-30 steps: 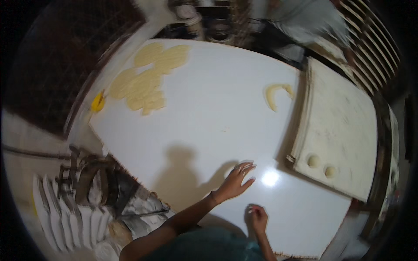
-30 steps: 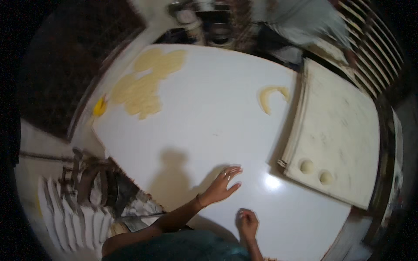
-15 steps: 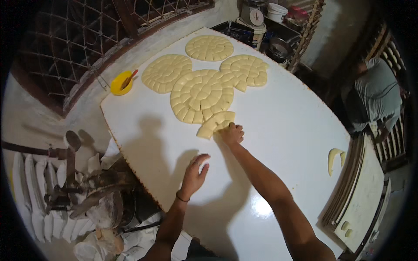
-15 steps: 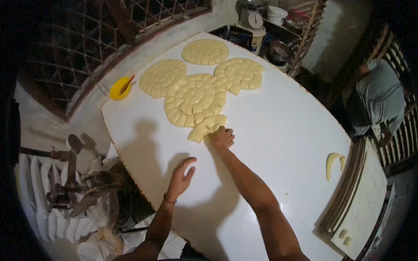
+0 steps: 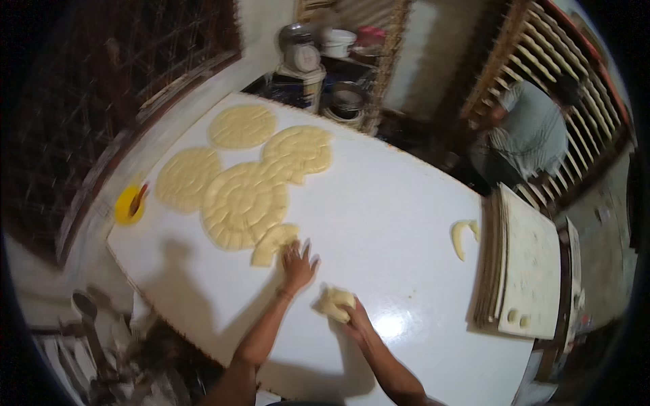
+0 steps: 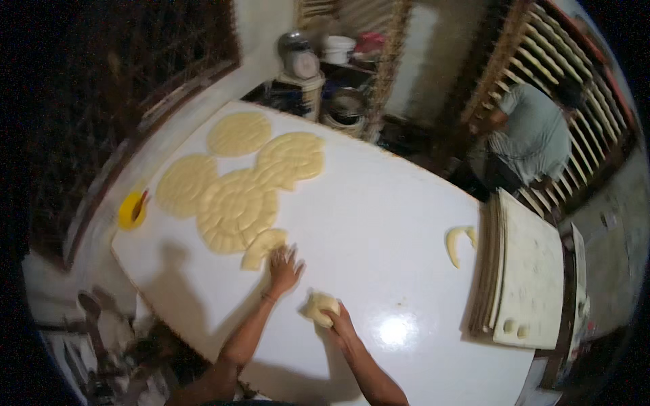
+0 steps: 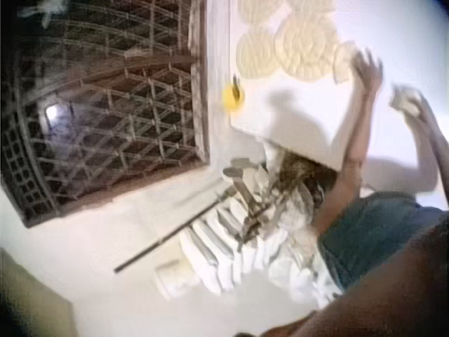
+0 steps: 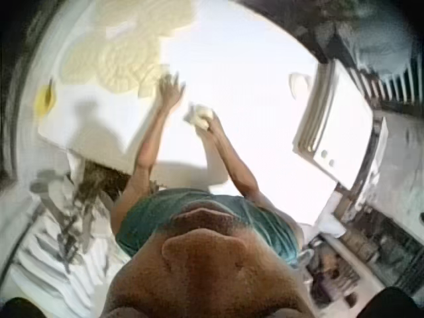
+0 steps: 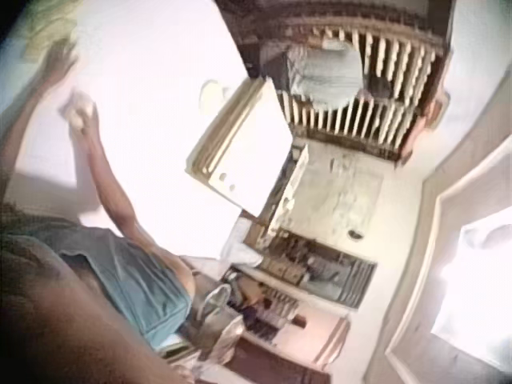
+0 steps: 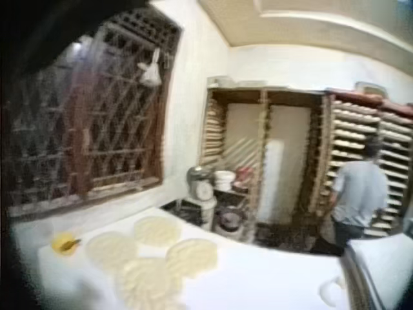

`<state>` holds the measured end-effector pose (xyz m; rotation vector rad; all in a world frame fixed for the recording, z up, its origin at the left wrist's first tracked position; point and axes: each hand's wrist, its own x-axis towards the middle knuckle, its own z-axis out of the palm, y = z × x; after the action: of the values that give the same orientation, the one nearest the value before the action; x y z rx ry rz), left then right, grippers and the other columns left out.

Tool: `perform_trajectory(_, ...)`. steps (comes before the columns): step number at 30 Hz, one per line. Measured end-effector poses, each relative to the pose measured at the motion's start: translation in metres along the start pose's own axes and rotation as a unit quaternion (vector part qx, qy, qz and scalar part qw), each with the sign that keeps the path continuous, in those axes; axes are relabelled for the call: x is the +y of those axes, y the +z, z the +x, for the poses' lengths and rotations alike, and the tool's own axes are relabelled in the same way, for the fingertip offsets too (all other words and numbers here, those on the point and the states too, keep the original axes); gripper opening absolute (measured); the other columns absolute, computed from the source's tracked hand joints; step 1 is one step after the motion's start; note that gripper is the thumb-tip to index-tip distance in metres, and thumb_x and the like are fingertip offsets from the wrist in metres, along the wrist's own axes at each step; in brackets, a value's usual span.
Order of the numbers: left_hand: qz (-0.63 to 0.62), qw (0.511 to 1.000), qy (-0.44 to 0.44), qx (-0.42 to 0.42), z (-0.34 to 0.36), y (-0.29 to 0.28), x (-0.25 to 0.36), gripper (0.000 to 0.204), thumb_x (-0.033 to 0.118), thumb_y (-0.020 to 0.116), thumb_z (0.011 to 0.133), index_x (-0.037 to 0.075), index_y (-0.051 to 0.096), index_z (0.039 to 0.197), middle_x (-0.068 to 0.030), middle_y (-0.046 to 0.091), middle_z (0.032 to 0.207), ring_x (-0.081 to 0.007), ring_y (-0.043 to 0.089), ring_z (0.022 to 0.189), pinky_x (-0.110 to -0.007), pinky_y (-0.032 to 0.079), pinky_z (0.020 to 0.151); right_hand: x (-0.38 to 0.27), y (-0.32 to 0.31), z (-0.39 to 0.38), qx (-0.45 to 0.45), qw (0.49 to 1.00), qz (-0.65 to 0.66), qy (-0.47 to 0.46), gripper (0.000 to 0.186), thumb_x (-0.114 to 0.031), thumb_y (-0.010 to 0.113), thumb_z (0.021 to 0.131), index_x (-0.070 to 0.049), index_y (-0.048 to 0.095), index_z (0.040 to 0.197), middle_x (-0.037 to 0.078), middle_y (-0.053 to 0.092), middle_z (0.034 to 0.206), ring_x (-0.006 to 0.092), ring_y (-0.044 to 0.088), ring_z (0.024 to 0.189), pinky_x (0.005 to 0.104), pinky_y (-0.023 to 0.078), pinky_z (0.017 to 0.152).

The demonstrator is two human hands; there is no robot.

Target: The person picks up dough balls from a stack of trays and places them onto a white table, while also placing pieces of pre-cut dough onto different trays and then loading those trays into a large storage rack.

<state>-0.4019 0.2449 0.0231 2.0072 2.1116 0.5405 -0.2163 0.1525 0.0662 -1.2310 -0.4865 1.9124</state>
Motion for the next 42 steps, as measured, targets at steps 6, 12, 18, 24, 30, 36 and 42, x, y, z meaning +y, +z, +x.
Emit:
perform_trajectory(6, -0.582, 0.722, -0.075, -0.366, -0.226, -0.004, 0.219, 0.050, 0.025, 0.072, 0.080, 0.008, 0.040, 0.114, -0.0094, 0.052, 0.099, -0.0186, 0.054, 0.088, -0.032, 0.046, 0.074, 0.009, -0.108, -0.187, 0.277, 0.932, 0.094, -0.214, 0.017, -0.006, 0.061, 0.085, -0.003, 0.051, 0.098, 0.009, 0.059, 0.100, 0.0184, 0.058, 0.091, 0.0317, 0.049, 0.079)
perform_trajectory(12, -0.602, 0.446, -0.046, -0.661, -0.271, -0.017, 0.295, 0.024, 0.011, 0.065, 0.085, 0.010, 0.048, 0.102, -0.0020, 0.048, 0.091, -0.0091, 0.047, 0.072, -0.025, 0.040, 0.062, -0.031, -0.259, -0.350, 0.381, 0.714, 0.315, -0.496, 0.023, -0.026, 0.054, 0.095, -0.006, 0.053, 0.106, 0.006, 0.060, 0.094, 0.0174, 0.059, 0.083, 0.0314, 0.051, 0.070)
perform_trajectory(18, -0.148, 0.935, 0.315, -0.070, -0.237, 0.009, 0.269, 0.027, 0.021, 0.058, 0.087, 0.006, 0.063, 0.108, -0.0126, 0.063, 0.103, -0.0278, 0.056, 0.102, -0.044, 0.043, 0.086, 0.014, -0.373, -0.428, 0.268, 0.908, -0.121, -0.297, 0.026, -0.017, 0.063, 0.084, -0.002, 0.057, 0.104, 0.010, 0.061, 0.089, 0.0262, 0.059, 0.081, 0.0404, 0.049, 0.074)
perform_trajectory(24, -0.127, 0.891, 0.430, -0.066, -0.344, 0.020, 0.309, 0.014, 0.020, 0.060, 0.083, 0.008, 0.066, 0.088, -0.0054, 0.063, 0.088, -0.0245, 0.060, 0.092, -0.041, 0.045, 0.088, 0.067, -0.365, -0.369, 0.467, 0.616, -0.540, -0.332, 0.021, -0.012, 0.066, 0.071, -0.008, 0.063, 0.091, 0.015, 0.058, 0.099, 0.0363, 0.055, 0.093, 0.0432, 0.041, 0.090)
perform_trajectory(30, -0.184, 0.964, 0.192, 0.021, -0.263, 0.102, 0.287, 0.010, 0.011, 0.063, 0.073, 0.006, 0.064, 0.081, -0.0116, 0.061, 0.085, -0.0301, 0.056, 0.088, -0.044, 0.042, 0.083, 0.016, -0.408, -0.371, 0.491, 0.524, -0.579, -0.387, 0.015, -0.009, 0.061, 0.067, -0.003, 0.055, 0.079, 0.016, 0.056, 0.087, 0.0330, 0.050, 0.084, 0.0441, 0.040, 0.073)
perform_trajectory(36, -0.097, 0.891, 0.423, -0.135, -0.331, 0.070, 0.253, 0.009, 0.014, 0.066, 0.074, 0.005, 0.062, 0.074, -0.0129, 0.063, 0.088, -0.0313, 0.055, 0.096, -0.041, 0.044, 0.084, 0.083, -0.428, -0.380, 0.315, 0.651, -0.578, -0.378, 0.005, -0.008, 0.057, 0.072, -0.003, 0.055, 0.073, 0.015, 0.055, 0.074, 0.0358, 0.052, 0.073, 0.0473, 0.039, 0.071)
perform_trajectory(42, -0.188, 0.959, 0.213, -0.022, -0.292, 0.093, 0.318, 0.015, 0.018, 0.069, 0.076, 0.005, 0.062, 0.073, -0.0120, 0.063, 0.081, -0.0308, 0.056, 0.087, -0.040, 0.043, 0.079, 0.036, -0.412, -0.330, 0.576, 0.610, -0.454, -0.300, 0.007, -0.002, 0.060, 0.071, -0.002, 0.054, 0.076, 0.016, 0.056, 0.085, 0.0348, 0.051, 0.085, 0.0435, 0.040, 0.075)
